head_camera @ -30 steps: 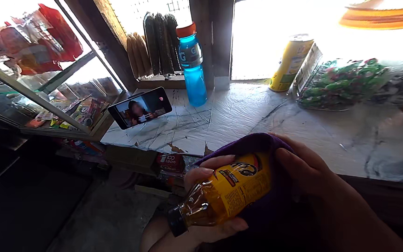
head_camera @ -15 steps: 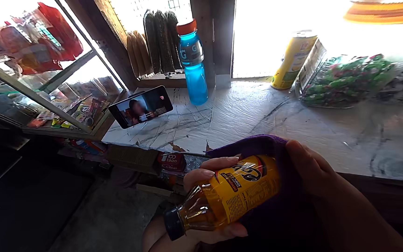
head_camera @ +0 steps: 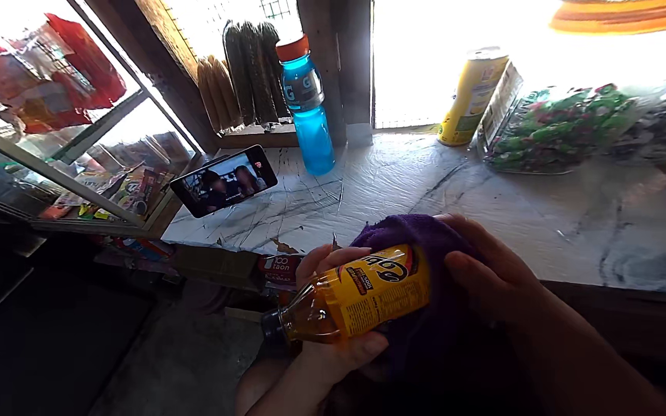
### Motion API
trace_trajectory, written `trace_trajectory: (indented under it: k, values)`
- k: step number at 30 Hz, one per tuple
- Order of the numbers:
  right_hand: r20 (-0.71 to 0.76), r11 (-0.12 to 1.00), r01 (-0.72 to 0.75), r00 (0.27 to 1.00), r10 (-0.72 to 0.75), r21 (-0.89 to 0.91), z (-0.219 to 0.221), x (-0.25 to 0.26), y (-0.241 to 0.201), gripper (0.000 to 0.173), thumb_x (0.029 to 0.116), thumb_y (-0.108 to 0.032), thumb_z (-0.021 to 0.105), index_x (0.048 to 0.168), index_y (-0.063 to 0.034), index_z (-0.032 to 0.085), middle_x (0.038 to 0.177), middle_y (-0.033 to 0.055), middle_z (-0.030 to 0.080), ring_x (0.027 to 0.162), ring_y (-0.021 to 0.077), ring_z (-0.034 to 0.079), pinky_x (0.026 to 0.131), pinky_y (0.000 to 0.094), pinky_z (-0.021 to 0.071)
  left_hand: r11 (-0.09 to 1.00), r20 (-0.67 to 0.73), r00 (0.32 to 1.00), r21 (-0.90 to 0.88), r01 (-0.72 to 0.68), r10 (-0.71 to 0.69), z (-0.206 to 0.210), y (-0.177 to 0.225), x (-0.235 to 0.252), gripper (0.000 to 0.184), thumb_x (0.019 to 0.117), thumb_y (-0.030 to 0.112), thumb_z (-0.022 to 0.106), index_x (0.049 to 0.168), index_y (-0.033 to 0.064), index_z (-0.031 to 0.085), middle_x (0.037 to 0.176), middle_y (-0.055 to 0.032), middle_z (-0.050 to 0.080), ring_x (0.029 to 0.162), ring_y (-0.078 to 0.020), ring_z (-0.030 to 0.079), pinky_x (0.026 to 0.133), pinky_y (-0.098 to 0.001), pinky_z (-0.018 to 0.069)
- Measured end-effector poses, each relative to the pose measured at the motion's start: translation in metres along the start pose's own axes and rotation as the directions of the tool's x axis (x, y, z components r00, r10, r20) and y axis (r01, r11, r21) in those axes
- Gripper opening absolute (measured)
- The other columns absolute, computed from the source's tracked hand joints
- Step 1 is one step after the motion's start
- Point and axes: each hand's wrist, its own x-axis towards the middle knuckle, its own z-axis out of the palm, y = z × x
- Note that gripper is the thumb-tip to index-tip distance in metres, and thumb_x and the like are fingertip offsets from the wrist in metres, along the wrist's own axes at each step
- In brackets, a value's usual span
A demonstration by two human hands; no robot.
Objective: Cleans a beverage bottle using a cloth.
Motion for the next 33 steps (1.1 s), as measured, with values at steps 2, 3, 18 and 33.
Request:
trace_trajectory:
  k: [2, 3, 18, 33]
  values:
    - [-0.057, 0.999, 0.002, 0.998, -0.004, -0.035, 0.002, -0.001, -0.001, 0.029, 0.1104, -0.04, 0.039, 0.125, -0.0237, 0.058, 0.101, -0.0174, 0.064, 0.094, -0.0118, 0.061, 0.081, 0.0104, 0.0532, 1.0, -0.007, 1.0, -0.017, 0.017, -0.017, 0.0, -0.002, -0.002, 0.088, 0.0799, 0.042, 0.085, 0.149, 0.0144, 0.039, 0.132, -0.0012, 0.064, 0.12, -0.0132, 0.063, 0.103, -0.0316, 0.0533]
    - [-0.078, 0.999, -0.005, 0.997, 0.002, -0.042, 0.002, -0.001, -0.002, 0.029, 0.1111, -0.039, 0.036, 0.123, -0.0239, 0.059, 0.1, -0.0178, 0.064, 0.093, -0.0121, 0.061, 0.081, 0.0103, 0.0532, 0.999, -0.008, 1.0, -0.04, 0.022, -0.023, 0.001, -0.002, -0.002, 0.088, 0.0792, 0.04, 0.086, 0.149, 0.0142, 0.039, 0.133, -0.0013, 0.064, 0.12, -0.0136, 0.063, 0.103, -0.0321, 0.0532]
    - [-0.036, 0.999, 0.031, 0.999, -0.029, 0.044, -0.002, 0.004, 0.0, 0.033, 0.0992, -0.041, 0.063, 0.127, -0.025, 0.056, 0.106, -0.017, 0.066, 0.094, -0.0074, 0.064, 0.08, 0.0125, 0.0563, 0.997, 0.023, 1.0, -0.074, 0.016, -0.014, 0.003, -0.001, -0.003, 0.069, 0.0858, 0.024, 0.083, 0.144, 0.0237, 0.046, 0.143, -0.0023, 0.059, 0.131, -0.0173, 0.058, 0.109, -0.0356, 0.0495]
    - [-0.258, 0.998, -0.043, 0.966, 0.031, -0.043, 0.008, -0.002, -0.006, 0.021, 0.1103, -0.031, 0.042, 0.125, -0.0294, 0.058, 0.102, -0.0219, 0.065, 0.094, -0.0115, 0.062, 0.082, 0.0108, 0.0541, 0.99, -0.073, 0.991, -0.087, 0.107, -0.114, 0.004, -0.005, -0.012, 0.069, 0.0905, 0.038, 0.076, 0.149, 0.0277, 0.04, 0.132, 0.003, 0.065, 0.112, -0.0121, 0.068, 0.089, -0.0341, 0.0615]
